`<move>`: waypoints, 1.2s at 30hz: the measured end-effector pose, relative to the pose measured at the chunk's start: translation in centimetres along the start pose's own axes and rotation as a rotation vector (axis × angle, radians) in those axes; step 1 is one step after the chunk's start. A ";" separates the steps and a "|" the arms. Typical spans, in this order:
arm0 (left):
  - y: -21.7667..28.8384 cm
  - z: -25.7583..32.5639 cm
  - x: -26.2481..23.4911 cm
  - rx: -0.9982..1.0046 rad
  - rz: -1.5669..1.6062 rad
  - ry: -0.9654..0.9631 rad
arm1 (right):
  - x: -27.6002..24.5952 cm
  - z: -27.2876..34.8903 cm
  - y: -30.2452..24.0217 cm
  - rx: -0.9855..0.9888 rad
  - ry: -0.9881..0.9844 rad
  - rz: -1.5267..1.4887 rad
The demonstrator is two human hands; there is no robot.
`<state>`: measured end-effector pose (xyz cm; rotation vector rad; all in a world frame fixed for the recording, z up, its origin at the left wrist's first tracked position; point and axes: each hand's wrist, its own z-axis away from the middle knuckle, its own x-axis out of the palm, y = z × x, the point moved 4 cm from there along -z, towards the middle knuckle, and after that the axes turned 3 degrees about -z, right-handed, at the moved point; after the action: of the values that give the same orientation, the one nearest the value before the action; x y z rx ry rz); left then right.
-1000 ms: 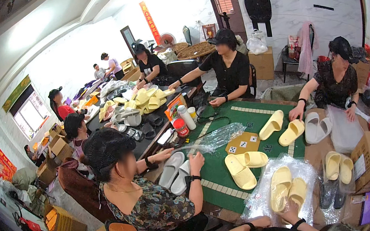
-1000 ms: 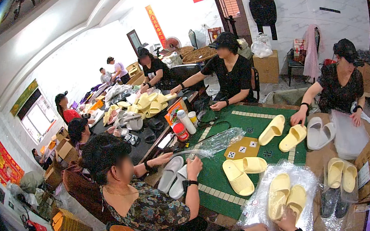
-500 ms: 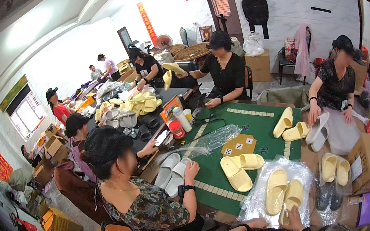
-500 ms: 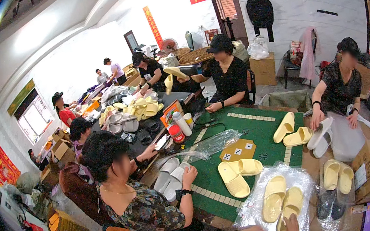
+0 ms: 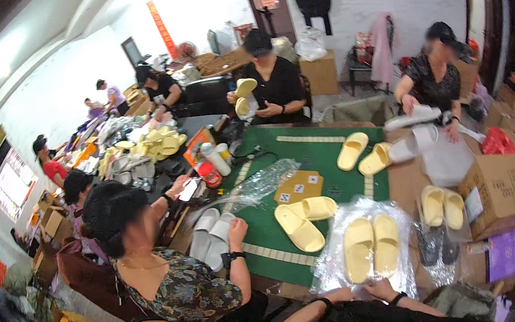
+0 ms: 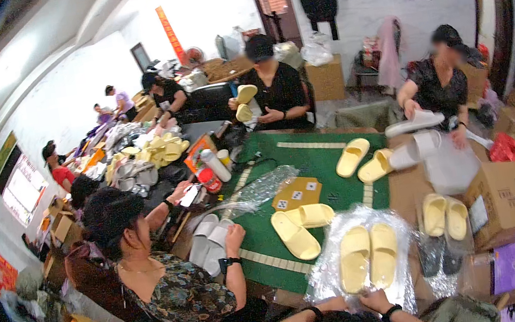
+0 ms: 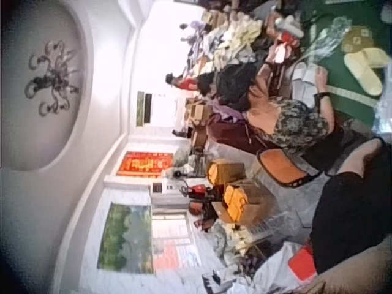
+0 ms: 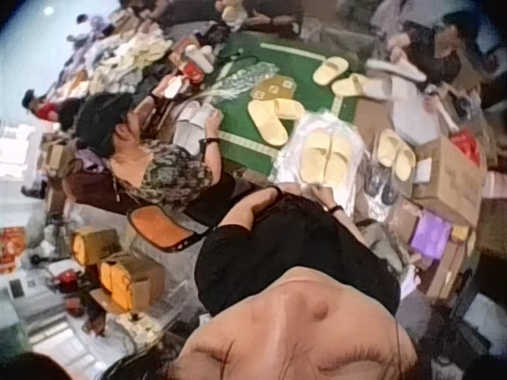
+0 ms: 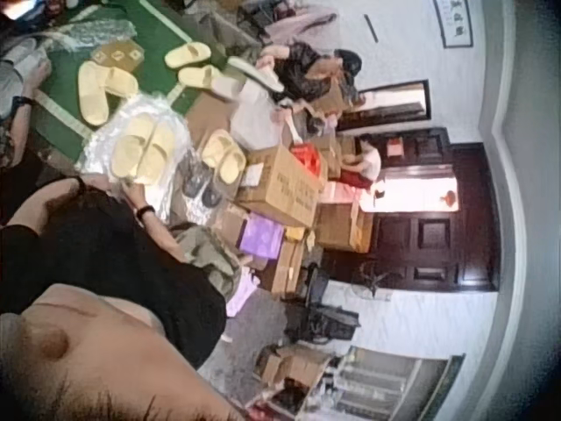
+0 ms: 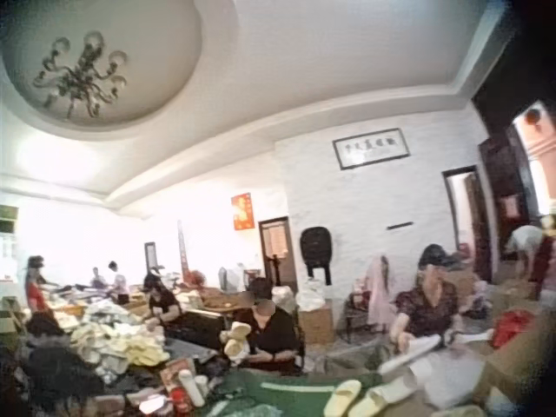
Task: The recorder is packaging yellow and white slippers into clear plastic bags and then placing them into a larger green sack.
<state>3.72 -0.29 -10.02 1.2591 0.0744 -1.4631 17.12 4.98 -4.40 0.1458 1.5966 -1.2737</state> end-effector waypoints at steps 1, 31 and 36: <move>1.1 0.9 -1.2 0.006 -0.011 -0.030 | 0.1 -0.3 -1.0 -0.080 0.008 -0.028; 1.5 0.7 -7.2 -0.212 1.628 -0.156 | -4.7 1.2 -3.6 0.173 0.209 -0.344; 2.9 0.7 -11.1 -0.127 1.496 0.024 | -8.5 3.2 -8.1 0.362 -0.240 -0.854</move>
<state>2.98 5.68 -0.22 0.8107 -0.6250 -0.1283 17.86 3.04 7.64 -0.5025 1.2244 -2.1347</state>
